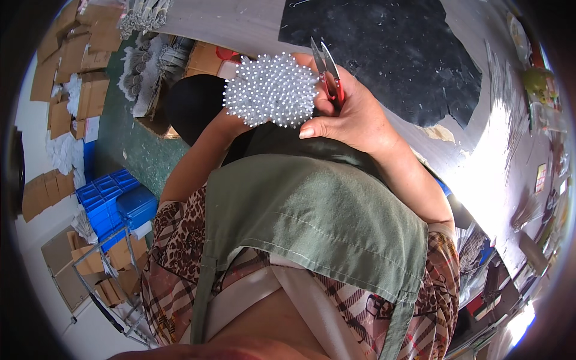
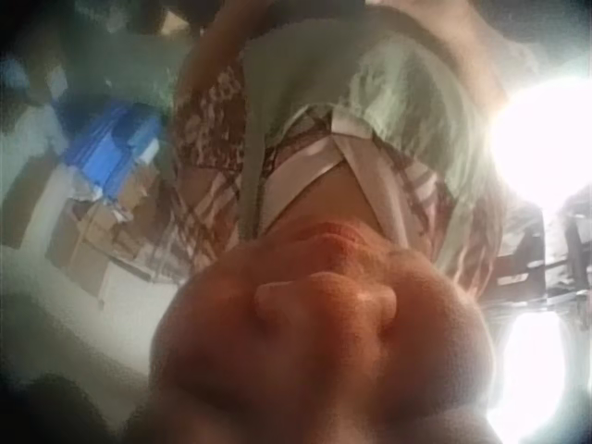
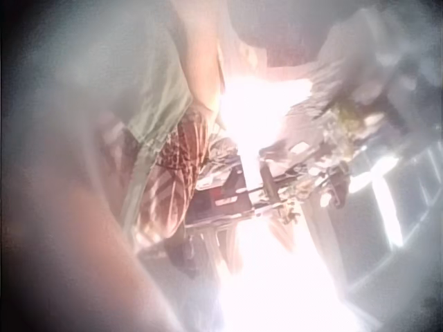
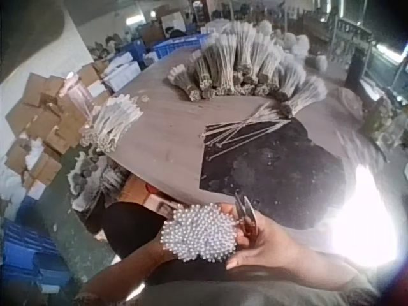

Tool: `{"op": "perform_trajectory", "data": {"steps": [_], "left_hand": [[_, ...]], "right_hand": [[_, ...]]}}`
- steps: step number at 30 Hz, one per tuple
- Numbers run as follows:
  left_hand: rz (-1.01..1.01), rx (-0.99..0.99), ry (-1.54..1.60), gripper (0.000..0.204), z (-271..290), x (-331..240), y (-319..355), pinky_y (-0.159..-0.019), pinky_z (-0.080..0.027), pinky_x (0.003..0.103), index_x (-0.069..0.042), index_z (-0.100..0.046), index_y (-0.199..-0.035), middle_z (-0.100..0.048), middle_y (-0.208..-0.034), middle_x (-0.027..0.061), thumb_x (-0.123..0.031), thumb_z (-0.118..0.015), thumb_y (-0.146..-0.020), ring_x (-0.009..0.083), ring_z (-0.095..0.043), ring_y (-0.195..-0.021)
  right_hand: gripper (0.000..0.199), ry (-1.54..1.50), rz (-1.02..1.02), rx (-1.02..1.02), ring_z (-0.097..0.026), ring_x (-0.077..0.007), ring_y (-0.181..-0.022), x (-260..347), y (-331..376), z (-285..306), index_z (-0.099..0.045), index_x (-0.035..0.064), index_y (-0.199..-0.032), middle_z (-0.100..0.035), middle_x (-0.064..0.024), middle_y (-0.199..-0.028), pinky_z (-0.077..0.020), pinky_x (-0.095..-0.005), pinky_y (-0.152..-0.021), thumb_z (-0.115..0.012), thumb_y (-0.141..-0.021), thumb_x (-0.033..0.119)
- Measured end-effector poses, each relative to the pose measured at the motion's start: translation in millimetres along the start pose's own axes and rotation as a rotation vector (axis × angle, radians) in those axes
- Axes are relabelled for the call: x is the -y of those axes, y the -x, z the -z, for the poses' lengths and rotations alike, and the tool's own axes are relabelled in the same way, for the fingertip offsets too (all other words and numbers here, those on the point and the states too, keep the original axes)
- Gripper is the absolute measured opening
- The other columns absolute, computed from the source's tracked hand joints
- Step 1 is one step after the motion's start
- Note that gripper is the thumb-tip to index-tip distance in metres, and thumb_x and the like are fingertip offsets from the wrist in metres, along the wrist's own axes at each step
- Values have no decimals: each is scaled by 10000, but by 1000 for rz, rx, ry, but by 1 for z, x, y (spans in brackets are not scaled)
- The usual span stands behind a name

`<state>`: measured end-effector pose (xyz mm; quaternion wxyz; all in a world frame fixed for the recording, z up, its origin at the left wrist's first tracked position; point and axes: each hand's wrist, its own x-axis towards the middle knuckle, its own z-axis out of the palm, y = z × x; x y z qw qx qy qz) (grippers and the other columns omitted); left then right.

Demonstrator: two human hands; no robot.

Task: The person uses red-handled scissors to trim the tips of bundled wire brushes held in their left hand. They repeatedly cut the ends of the bristles to create a uniform surface, then separate the bundles to inspect the cut. The person works at a table in a workshop environment with other similar items visible.

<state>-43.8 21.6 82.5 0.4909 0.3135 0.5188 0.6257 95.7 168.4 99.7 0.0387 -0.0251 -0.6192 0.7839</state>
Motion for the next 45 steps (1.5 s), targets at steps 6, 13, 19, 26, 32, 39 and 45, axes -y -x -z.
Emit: {"op": "perform_trajectory", "data": {"steps": [6, 13, 19, 26, 32, 39, 45], "left_hand": [[-42, 23, -146, 356, 7, 5, 2, -966, -473, 348, 39, -507, -1231, -582, -1202, 142, -63, -518, -891, 233, -577, -1099], [-51, -5, -198, 356, 12, 15, 1, -898, -481, 293, -17, -555, -1202, -629, -1125, 74, -133, -593, -868, 164, -601, -1032], [-81, -71, -60, 354, 7, 15, 6, -894, -485, 304, -27, -557, -1199, -627, -1127, 81, -142, -604, -868, 164, -605, -1025], [-206, -177, -425, 439, 7, 17, 18, -859, -486, 294, -37, -592, -1137, -654, -1065, 61, -104, -757, -736, 143, -616, -981], [-129, -308, -445, 446, 10, 28, 22, -831, -487, 282, -34, -620, -1078, -663, -1036, 51, -123, -798, -679, 125, -619, -950], [-127, -349, -455, 438, 8, 26, 22, -834, -484, 278, -21, -617, -1071, -664, -1037, 59, -137, -796, -688, 138, -626, -961], [-124, -402, -559, 441, -5, 15, 22, -832, -484, 274, -23, -606, -1082, -667, -1032, 59, -153, -788, -702, 134, -628, -961]], "right_hand": [[836, 68, 9, -2, -321, -28, -642, -5, 1, -3, -428, 79, -1341, -313, 84, -701, -302, -162, -618, -847, -617, 80], [902, 93, -63, 7, -369, -36, -723, -2, 1, -8, -329, 21, -1389, -364, 73, -772, -369, -177, -734, -809, -627, -29], [836, 69, -60, -2, -383, -35, -743, -7, 0, -7, -360, 23, -1358, -409, 66, -815, -379, -176, -771, -791, -644, -44], [519, 10, -80, -99, -419, -42, -788, -11, 0, -2, -480, 45, -1098, -428, 66, -824, -368, -180, -799, -780, -679, -21], [496, -39, -32, -107, -385, -33, -729, -15, 2, 2, -493, 49, -1129, -386, 84, -776, -377, -184, -716, -780, -724, 63], [650, -47, 15, -96, -407, -35, -738, -9, 3, 2, -426, 24, -1302, -449, 64, -814, -382, -193, -712, -763, -761, 151], [584, 103, 73, -216, -480, -59, -751, -4, -7, 6, -507, -10, -1230, -554, 7, -837, -404, -207, -683, -742, -782, 284]]}}
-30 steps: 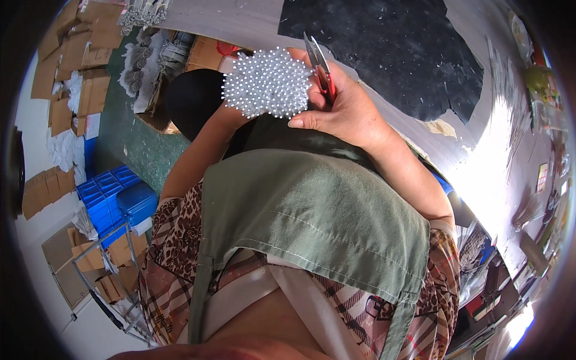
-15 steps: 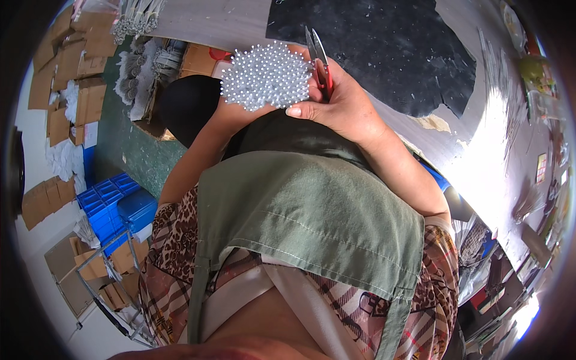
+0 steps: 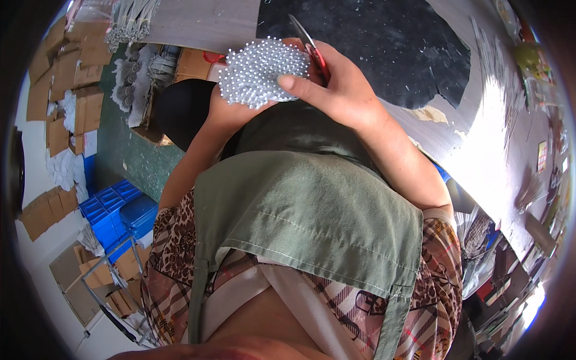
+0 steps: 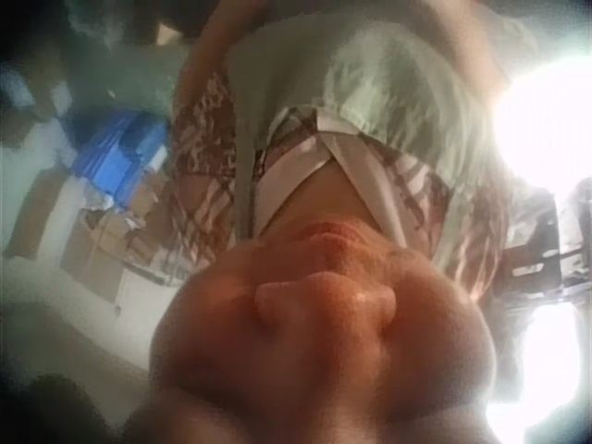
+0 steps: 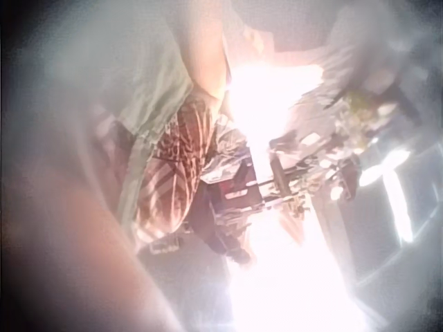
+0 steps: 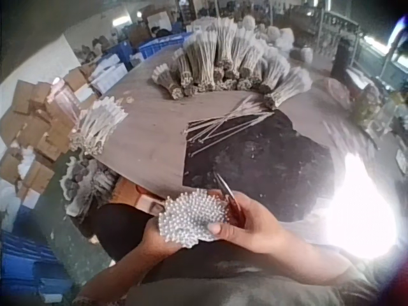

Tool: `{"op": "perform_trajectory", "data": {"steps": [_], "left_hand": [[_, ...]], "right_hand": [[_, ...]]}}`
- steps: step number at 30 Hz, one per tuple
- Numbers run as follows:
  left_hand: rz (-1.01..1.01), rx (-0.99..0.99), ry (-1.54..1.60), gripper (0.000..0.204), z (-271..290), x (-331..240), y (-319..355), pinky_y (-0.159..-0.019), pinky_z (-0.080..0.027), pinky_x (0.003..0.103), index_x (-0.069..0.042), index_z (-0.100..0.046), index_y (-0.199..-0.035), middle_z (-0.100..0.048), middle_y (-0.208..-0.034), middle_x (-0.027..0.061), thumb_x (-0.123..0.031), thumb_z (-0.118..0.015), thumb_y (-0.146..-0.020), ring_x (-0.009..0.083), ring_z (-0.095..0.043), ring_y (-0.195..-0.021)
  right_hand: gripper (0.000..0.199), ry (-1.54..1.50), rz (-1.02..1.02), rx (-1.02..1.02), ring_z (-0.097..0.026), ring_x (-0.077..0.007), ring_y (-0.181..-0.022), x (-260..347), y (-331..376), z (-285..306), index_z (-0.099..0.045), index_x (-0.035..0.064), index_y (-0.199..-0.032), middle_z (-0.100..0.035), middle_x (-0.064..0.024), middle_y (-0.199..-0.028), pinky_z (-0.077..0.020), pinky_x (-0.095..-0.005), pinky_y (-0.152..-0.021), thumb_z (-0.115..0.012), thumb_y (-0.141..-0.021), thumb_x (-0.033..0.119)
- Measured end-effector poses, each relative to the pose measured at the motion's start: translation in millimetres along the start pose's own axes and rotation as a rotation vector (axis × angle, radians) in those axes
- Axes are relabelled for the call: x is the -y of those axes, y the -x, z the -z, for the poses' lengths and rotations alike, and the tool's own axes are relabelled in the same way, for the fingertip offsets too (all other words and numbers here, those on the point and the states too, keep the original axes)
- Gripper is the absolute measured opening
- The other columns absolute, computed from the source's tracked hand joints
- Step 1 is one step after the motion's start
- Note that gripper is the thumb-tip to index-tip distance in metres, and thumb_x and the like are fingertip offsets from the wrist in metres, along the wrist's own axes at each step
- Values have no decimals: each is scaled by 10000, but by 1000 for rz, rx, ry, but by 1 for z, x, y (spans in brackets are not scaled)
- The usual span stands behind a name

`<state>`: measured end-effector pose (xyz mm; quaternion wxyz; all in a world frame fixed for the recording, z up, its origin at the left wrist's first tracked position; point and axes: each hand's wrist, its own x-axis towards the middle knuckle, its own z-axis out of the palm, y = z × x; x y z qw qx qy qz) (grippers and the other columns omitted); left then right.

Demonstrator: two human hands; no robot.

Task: The person uses red-handled scissors to trim the tips of bundled wire brushes held in their left hand. They repeatedly cut the ends of the bristles to create a uniform surface, then separate the bundles to inspect the cut. The person works at a table in a workshop environment with other similar items visible.

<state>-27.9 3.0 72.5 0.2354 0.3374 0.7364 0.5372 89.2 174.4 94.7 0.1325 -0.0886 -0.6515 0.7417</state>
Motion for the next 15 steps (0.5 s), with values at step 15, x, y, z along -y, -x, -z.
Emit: {"op": "perform_trajectory", "data": {"steps": [15], "left_hand": [[-32, 139, -16, 518, 4, 15, -6, -860, -493, 325, -11, -569, -1138, -638, -1073, 81, -140, -789, -687, 188, -618, -992]], "right_hand": [[481, 123, -127, -22, -565, -107, -788, 1, -2, 1, -569, 5, -1117, -617, -42, -851, -460, -249, -739, -747, -743, 249]]}}
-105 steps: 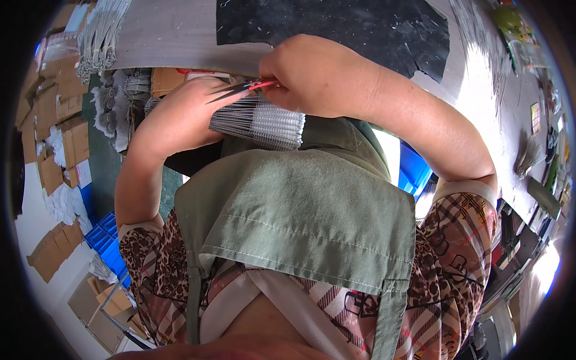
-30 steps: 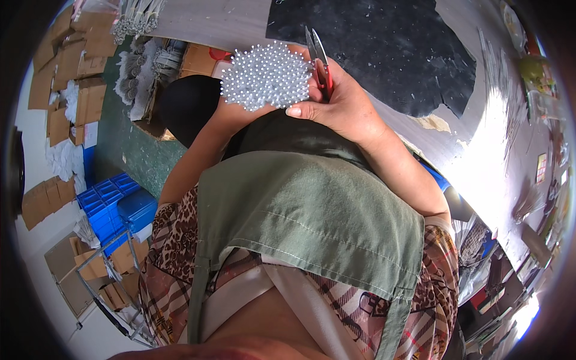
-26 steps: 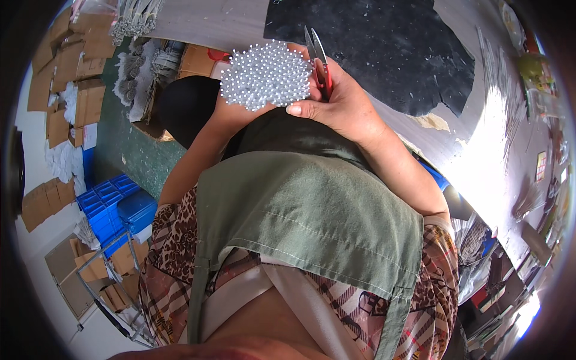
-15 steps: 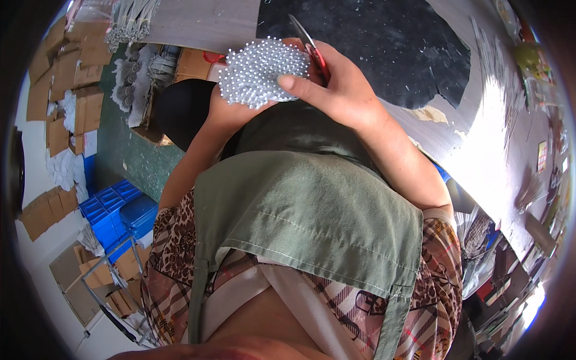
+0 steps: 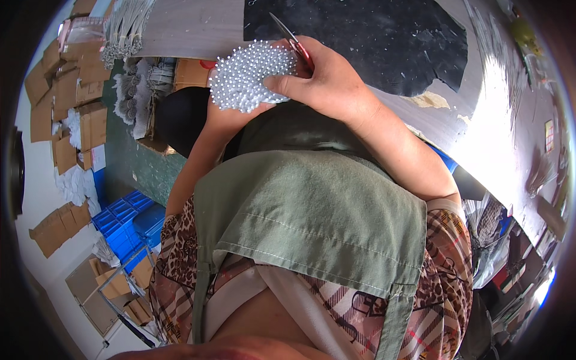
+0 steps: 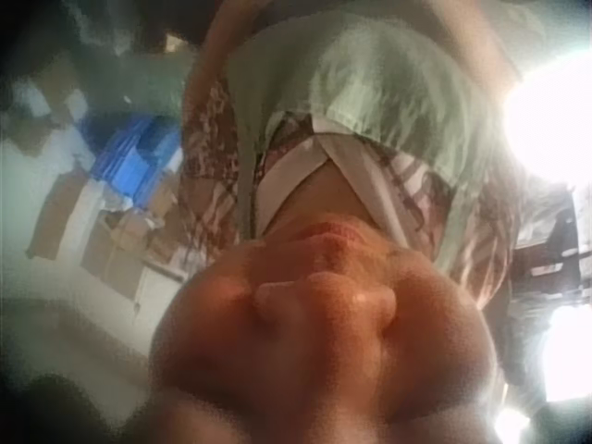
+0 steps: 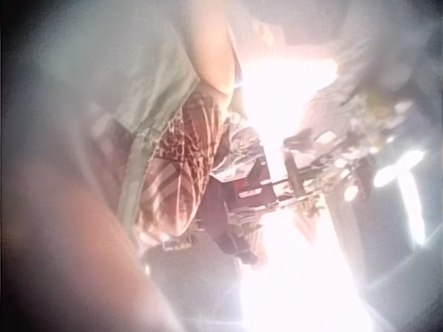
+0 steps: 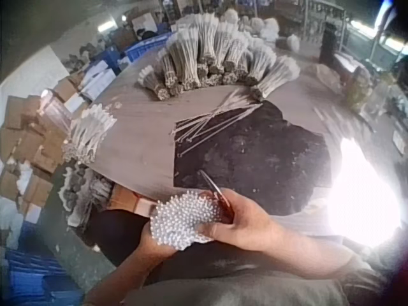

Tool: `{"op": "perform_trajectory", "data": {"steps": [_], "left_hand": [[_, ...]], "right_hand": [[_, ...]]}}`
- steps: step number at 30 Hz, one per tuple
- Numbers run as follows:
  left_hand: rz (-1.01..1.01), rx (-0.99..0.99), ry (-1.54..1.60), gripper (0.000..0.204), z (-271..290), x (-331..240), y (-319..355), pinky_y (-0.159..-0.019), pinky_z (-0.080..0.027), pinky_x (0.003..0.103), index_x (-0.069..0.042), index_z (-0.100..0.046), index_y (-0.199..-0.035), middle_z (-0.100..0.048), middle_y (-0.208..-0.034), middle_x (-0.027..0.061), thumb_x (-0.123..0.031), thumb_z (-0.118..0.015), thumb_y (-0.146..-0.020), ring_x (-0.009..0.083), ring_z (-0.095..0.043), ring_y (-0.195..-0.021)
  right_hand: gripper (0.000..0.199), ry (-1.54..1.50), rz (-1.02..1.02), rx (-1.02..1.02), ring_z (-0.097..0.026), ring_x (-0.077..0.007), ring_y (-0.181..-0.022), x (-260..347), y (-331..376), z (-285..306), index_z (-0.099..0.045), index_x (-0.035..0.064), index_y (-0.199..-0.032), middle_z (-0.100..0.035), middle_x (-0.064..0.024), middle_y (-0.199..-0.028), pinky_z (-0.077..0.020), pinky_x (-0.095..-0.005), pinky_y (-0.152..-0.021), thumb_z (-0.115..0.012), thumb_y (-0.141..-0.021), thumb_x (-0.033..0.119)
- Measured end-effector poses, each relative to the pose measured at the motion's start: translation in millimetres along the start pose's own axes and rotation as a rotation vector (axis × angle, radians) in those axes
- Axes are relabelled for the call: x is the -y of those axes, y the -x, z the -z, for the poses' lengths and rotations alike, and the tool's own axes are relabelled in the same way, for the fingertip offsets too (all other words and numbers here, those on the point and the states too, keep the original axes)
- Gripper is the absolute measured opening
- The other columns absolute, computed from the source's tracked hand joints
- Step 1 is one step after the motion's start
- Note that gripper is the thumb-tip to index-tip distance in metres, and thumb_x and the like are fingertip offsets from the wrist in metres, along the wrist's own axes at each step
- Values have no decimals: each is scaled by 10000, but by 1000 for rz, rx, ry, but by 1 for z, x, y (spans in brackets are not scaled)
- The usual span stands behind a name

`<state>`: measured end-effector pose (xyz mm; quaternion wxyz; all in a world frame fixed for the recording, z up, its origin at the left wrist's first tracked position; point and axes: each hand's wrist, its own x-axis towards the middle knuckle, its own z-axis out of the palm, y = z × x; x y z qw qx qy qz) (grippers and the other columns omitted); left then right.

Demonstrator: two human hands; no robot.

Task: The person uses red-handled scissors to trim the tips of bundled wire brushes held in their left hand. They repeatedly cut the ends of the bristles to create a uniform surface, then separate the bundles to inspect the cut. The person works at a table in a workshop environment with other similar items visible.

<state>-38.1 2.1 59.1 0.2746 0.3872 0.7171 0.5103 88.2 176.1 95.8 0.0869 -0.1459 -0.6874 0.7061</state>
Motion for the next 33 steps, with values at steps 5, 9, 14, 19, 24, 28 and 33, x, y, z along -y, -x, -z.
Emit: {"op": "perform_trajectory", "data": {"steps": [5, 9, 14, 19, 24, 28, 33], "left_hand": [[43, 36, 53, 555, 0, -3, 0, -888, -480, 328, -10, -548, -1167, -618, -1111, 84, -75, -786, -670, 188, -599, -1024], [44, -21, 49, 523, 1, -2, 1, -855, -490, 297, -15, -600, -1089, -665, -1032, 73, -122, -820, -627, 153, -631, -964], [60, -32, 37, 493, 3, -10, 1, -829, -491, 289, -4, -600, -1065, -667, -1006, 70, -102, -811, -631, 150, -632, -943], [130, 29, 75, 503, 5, -23, -1, -818, -488, 292, 2, -599, -1060, -658, -998, 70, -119, -824, -626, 147, -621, -922], [151, 129, 229, 526, 13, -13, -5, -821, -482, 295, 3, -595, -1068, -642, -1006, 64, -139, -835, -622, 144, -602, -924], [158, 156, 304, 572, 13, -11, -7, -838, -477, 303, 3, -571, -1104, -627, -1036, 61, -136, -838, -617, 147, -592, -952], [155, 198, 337, 608, 16, -4, -9, -854, -471, 311, -3, -545, -1142, -613, -1067, 61, -109, -831, -616, 153, -583, -982]], "right_hand": [[507, -68, -74, 70, -550, -115, -926, 11, 1, 2, -468, -18, -1238, -593, -52, -1000, -435, -251, -849, -694, -804, 114], [470, -36, -18, -3, -554, -97, -879, 8, 2, 2, -485, 0, -1227, -598, -44, -969, -439, -234, -813, -683, -815, 114], [298, 248, 91, -65, -515, -44, -726, 35, 11, 9, -588, 36, -1084, -583, 8, -801, -419, -189, -673, -689, -809, 93], [132, 234, 307, -60, -572, -72, -676, 33, 1, 7, -662, 50, -907, -622, -26, -717, -471, -234, -634, -685, -786, 96], [97, 183, 68, 56, -508, -26, -719, 45, -3, 15, -646, 2, -896, -588, 26, -762, -432, -194, -660, -653, -803, 30], [103, 207, 92, 67, -517, -29, -717, 42, -4, 17, -655, -1, -904, -606, 16, -774, -438, -196, -662, -641, -805, 23], [101, 244, 64, 78, -529, -34, -728, 45, -5, 15, -660, -10, -899, -619, 3, -775, -448, -200, -671, -640, -804, 19]]}}
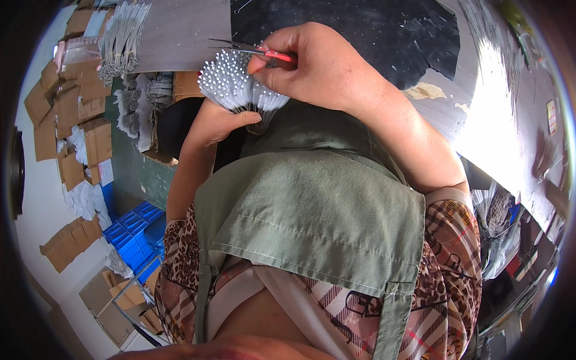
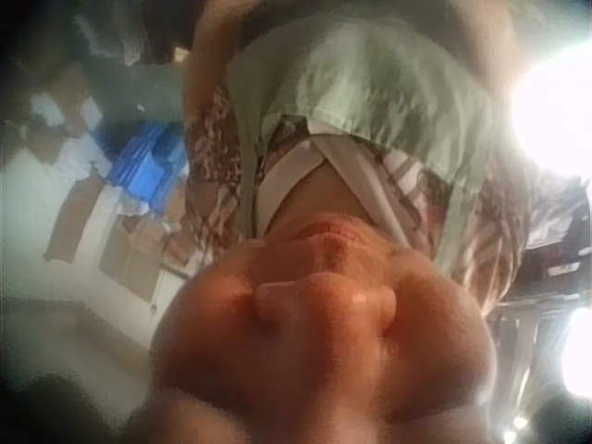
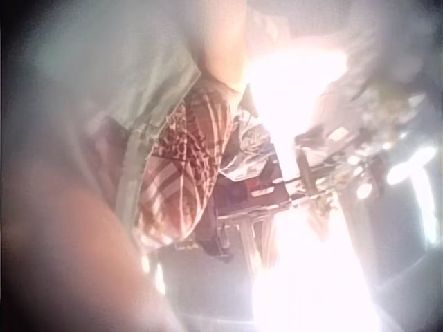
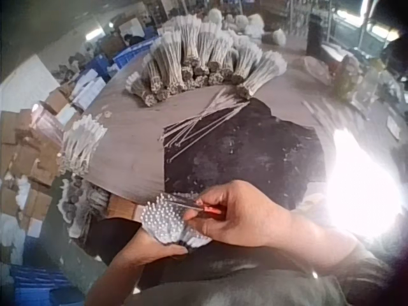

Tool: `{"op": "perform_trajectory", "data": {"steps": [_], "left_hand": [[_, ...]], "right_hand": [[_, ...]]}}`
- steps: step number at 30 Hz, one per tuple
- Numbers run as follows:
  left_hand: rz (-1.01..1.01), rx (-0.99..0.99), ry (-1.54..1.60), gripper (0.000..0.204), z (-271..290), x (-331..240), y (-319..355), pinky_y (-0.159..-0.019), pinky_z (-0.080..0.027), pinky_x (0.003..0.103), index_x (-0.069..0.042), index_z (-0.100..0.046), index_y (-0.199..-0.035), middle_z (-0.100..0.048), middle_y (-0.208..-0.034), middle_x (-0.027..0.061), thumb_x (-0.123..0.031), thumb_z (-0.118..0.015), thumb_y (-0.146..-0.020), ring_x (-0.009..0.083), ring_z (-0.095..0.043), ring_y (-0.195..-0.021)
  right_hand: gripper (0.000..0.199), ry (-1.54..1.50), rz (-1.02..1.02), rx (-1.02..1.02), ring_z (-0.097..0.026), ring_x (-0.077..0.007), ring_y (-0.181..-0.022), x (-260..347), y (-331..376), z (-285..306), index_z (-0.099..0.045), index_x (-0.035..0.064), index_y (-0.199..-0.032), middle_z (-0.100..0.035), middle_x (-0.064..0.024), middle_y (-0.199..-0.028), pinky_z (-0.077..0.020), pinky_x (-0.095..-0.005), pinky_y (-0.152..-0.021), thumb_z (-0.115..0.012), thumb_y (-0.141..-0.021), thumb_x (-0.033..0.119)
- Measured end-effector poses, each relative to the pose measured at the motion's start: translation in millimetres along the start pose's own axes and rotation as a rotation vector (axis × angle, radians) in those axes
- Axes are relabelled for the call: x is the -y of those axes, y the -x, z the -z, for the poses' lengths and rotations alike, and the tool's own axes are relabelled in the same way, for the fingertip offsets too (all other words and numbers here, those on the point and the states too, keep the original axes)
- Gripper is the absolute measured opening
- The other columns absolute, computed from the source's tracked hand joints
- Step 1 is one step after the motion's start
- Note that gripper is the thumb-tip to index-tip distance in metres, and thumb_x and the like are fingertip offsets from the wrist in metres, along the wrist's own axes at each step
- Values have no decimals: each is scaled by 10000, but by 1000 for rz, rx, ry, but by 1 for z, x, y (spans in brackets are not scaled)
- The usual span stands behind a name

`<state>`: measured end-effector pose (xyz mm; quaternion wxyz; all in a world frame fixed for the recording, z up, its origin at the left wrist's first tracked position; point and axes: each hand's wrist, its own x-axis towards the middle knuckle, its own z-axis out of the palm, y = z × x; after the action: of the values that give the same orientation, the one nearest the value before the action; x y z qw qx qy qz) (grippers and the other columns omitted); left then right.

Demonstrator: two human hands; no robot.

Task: The person uses red-handled scissors to trim the tips of bundled wire brushes held in their left hand. They repeatedly cut the ends of the bristles to create a uniform surface, then separate the bundles to inspect the cut. The person works at a table in a workshop environment with other similar items visible.

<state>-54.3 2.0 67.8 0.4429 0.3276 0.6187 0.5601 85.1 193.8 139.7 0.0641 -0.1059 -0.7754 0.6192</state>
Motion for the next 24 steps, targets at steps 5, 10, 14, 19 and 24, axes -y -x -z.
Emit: {"op": "perform_trajectory", "data": {"steps": [5, 10, 14, 19, 24], "left_hand": [[-44, 39, -5, 599, 1, 0, -3, -868, -467, 315, -7, -540, -1153, -610, -1078, 65, -91, -817, -629, 158, -583, -994], [-33, 11, 39, 608, -4, -8, -3, -883, -468, 320, -8, -530, -1174, -607, -1101, 72, -77, -807, -638, 166, -579, -1022], [-48, 2, 22, 613, -3, -9, -1, -888, -468, 320, -6, -520, -1186, -605, -1113, 74, -54, -793, -639, 170, -576, -1034], [-22, -5, -6, 628, -3, -8, 1, -909, -451, 325, -9, -492, -1220, -587, -1141, 74, -23, -765, -655, 175, -556, -1063], [-28, -1, -2, 625, 0, 0, 1, -876, -472, 321, -8, -509, -1196, -598, -1114, 73, -32, -783, -635, 167, -568, -1034]], "right_hand": [[128, -7, 69, -1, -559, -63, -718, -2, 0, -1, -660, 2, -933, -628, -20, -768, -457, -216, -668, -655, -818, 56], [153, -65, 229, -101, -550, -62, -724, -15, 1, -8, -646, -4, -966, -611, -4, -763, -453, -212, -666, -664, -833, 67], [254, -225, 175, -219, -513, -39, -654, -15, 7, -12, -631, 19, -1039, -553, 25, -683, -426, -198, -597, -695, -812, 115], [627, -199, 136, -140, -341, -28, -600, -33, 13, -11, -531, 35, -1235, -350, 82, -661, -309, -175, -555, -801, -718, 262], [995, -271, 11, -92, -309, -28, -638, -31, 14, -20, -385, -15, -1359, -288, 92, -716, -261, -161, -596, -863, -576, 369]]}}
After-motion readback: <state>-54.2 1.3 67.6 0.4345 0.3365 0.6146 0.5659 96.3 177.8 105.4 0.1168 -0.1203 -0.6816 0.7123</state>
